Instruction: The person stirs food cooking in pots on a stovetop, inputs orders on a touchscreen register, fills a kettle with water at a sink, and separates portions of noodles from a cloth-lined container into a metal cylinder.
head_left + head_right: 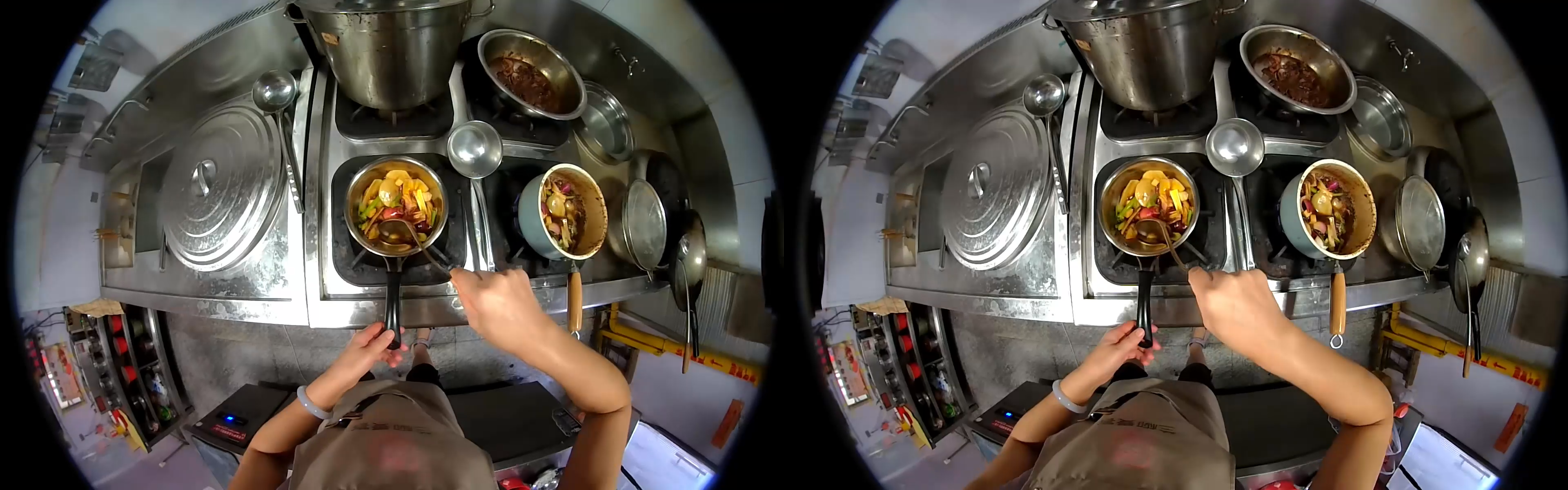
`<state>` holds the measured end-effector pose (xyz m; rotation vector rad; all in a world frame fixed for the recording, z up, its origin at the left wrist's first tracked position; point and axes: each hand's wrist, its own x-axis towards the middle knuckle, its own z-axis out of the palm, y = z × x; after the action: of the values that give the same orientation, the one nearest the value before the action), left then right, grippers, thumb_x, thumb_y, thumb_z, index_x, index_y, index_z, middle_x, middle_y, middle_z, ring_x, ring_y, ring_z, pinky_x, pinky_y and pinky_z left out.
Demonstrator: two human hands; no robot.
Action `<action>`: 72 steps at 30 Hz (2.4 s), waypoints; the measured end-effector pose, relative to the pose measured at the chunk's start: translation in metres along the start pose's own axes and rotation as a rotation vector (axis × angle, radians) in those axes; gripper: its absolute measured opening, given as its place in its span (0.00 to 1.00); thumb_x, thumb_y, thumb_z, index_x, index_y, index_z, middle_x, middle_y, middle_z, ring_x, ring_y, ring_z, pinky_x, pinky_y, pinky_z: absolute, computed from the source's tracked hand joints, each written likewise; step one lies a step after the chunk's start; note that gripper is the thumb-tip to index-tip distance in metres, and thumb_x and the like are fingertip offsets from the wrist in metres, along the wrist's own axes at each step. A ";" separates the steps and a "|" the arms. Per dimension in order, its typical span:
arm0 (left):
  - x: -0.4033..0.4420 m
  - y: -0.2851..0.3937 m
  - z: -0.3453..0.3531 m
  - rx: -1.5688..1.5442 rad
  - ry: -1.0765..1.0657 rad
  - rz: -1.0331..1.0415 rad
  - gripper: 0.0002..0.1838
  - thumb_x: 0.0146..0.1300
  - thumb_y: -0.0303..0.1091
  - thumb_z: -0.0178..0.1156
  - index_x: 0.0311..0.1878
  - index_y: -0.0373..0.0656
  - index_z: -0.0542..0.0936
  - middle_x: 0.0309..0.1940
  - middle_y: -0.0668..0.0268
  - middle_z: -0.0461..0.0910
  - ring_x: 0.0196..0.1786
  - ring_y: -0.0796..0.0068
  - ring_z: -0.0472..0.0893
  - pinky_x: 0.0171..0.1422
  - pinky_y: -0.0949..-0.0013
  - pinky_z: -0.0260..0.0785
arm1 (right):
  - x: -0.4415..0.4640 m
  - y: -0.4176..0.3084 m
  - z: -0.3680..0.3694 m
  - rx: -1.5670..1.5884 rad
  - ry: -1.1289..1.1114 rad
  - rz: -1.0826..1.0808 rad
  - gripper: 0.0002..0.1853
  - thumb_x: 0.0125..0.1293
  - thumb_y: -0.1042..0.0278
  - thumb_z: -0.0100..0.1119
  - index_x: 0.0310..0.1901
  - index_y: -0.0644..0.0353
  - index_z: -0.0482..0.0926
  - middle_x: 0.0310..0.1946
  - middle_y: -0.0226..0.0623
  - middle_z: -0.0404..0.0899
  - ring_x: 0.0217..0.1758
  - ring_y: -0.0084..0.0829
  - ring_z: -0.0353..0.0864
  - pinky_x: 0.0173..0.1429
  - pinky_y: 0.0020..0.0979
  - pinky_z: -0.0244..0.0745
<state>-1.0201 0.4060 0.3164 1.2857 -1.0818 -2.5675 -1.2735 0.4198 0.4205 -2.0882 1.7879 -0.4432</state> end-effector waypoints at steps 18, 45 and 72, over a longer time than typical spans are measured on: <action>0.001 -0.014 0.013 -0.016 0.256 0.133 0.17 0.69 0.40 0.46 0.47 0.34 0.73 0.30 0.64 0.77 0.24 0.81 0.70 0.30 0.76 0.66 | -0.005 0.021 0.001 -0.240 0.091 -0.276 0.15 0.46 0.78 0.53 0.39 0.66 0.75 0.16 0.35 0.74 0.16 0.32 0.75 0.18 0.30 0.68; 0.020 -0.022 -0.018 -0.122 -0.068 0.137 0.12 0.68 0.36 0.48 0.42 0.35 0.71 0.35 0.58 0.79 0.29 0.74 0.78 0.37 0.69 0.75 | -0.003 -0.064 0.026 -0.431 0.311 0.035 0.04 0.49 0.77 0.51 0.28 0.59 0.74 0.16 0.38 0.74 0.19 0.39 0.76 0.22 0.36 0.68; 0.044 -0.059 0.004 -0.104 0.397 0.434 0.15 0.67 0.45 0.46 0.41 0.42 0.71 0.21 0.70 0.75 0.19 0.81 0.73 0.21 0.76 0.67 | -0.003 0.007 -0.003 -0.356 0.201 -0.166 0.09 0.62 0.70 0.51 0.38 0.63 0.79 0.28 0.48 0.78 0.30 0.49 0.77 0.33 0.40 0.72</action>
<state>-1.0374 0.4365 0.2517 1.2885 -0.9964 -1.9270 -1.2817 0.4214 0.4201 -2.5279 1.9298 -0.4155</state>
